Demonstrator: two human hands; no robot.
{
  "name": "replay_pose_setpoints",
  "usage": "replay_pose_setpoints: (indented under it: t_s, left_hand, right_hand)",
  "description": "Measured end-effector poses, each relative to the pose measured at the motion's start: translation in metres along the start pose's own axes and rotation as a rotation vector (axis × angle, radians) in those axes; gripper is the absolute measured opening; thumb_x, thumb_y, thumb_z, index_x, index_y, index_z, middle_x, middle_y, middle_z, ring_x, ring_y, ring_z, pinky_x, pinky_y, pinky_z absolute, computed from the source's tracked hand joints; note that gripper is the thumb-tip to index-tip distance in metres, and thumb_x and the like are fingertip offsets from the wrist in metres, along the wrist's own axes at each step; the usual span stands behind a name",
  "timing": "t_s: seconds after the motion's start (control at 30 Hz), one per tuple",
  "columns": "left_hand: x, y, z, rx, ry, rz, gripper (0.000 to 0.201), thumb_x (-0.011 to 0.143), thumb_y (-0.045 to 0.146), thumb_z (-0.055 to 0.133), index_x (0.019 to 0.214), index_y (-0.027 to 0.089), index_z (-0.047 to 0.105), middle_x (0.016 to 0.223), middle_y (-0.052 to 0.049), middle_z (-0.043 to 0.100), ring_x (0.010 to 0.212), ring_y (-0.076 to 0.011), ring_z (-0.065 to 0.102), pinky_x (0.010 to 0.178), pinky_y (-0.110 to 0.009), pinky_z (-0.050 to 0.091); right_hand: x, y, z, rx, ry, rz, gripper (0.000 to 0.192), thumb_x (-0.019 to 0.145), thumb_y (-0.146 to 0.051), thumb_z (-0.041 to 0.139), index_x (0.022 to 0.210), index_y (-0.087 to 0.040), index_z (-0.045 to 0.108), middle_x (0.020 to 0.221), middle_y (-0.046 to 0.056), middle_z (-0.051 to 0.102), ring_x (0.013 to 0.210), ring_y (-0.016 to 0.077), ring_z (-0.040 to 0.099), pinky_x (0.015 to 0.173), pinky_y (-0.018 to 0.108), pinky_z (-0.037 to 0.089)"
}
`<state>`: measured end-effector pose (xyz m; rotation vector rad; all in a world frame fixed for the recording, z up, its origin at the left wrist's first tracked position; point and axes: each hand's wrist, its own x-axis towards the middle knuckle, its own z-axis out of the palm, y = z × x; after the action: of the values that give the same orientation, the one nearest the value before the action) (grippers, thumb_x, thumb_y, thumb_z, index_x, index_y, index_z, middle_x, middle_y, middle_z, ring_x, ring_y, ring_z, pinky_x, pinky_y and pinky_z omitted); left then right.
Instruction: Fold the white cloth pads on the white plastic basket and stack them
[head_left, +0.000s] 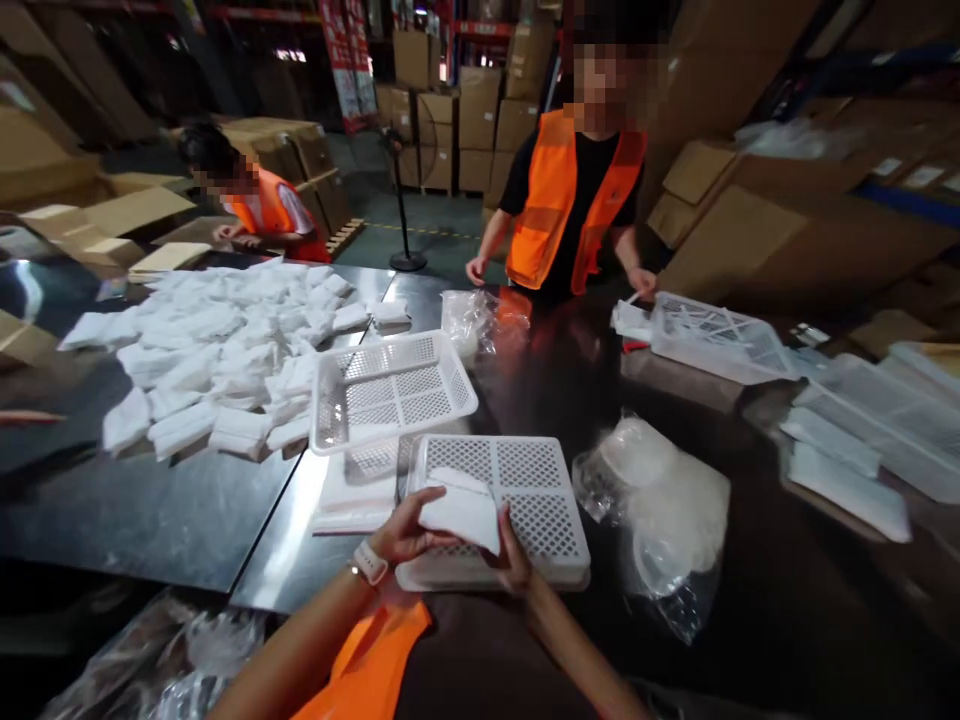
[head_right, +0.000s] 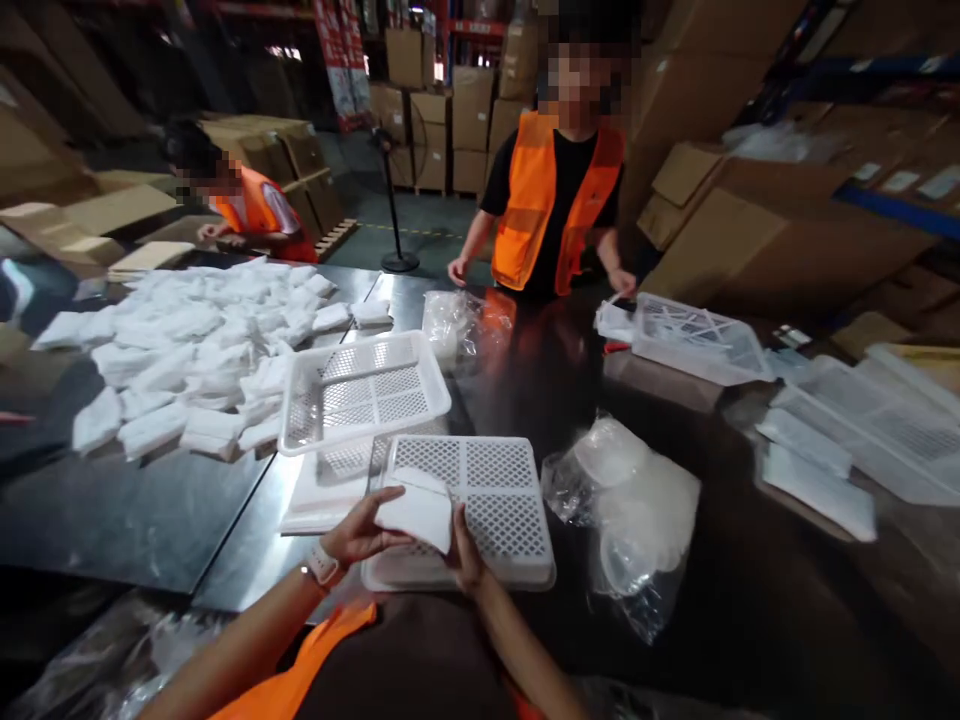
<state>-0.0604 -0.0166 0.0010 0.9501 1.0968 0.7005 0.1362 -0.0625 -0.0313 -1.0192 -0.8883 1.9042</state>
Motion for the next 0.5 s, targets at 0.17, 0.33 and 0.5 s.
replay_pose_setpoints:
  t_s: [0.17, 0.33, 0.5]
  left_hand:
    - [0.007, 0.078, -0.129, 0.048, 0.327, 0.246, 0.052, 0.095, 0.059, 0.032, 0.12, 0.019, 0.054, 0.13, -0.014, 0.064, 0.135, -0.0267, 0.052, 0.101, -0.047, 0.052]
    - [0.017, 0.065, -0.188, 0.63, 0.556, 0.262, 0.038, 0.099, 0.034, 0.033, 0.12, 0.016, 0.059, 0.128, -0.014, 0.066, 0.123, -0.025, 0.06, 0.097, -0.047, 0.052]
    - [0.001, -0.046, -0.152, 0.995, 0.365, 0.153, 0.038, 0.077, 0.009, 0.048, 0.107, 0.015, 0.07, 0.125, -0.013, 0.071, 0.123, -0.0259, 0.061, 0.111, -0.042, 0.044]
  right_hand:
    - [-0.01, -0.012, 0.014, -0.164, -0.221, 0.047, 0.103, 0.068, -0.095, 0.046, 0.142, -0.024, 0.054, 0.145, 0.019, 0.053, 0.135, 0.0344, 0.051, 0.114, 0.056, 0.034]
    - [-0.017, -0.024, -0.003, -0.221, -0.039, -0.052, 0.076, 0.073, -0.075, 0.067, 0.128, -0.023, 0.065, 0.122, 0.016, 0.071, 0.109, 0.0317, 0.068, 0.101, 0.055, 0.046]
    - [-0.045, -0.007, -0.077, -0.173, 0.763, -0.342, 0.054, 0.071, -0.065, 0.069, 0.099, -0.019, 0.071, 0.083, 0.008, 0.075, 0.073, 0.0225, 0.069, 0.074, 0.04, 0.057]
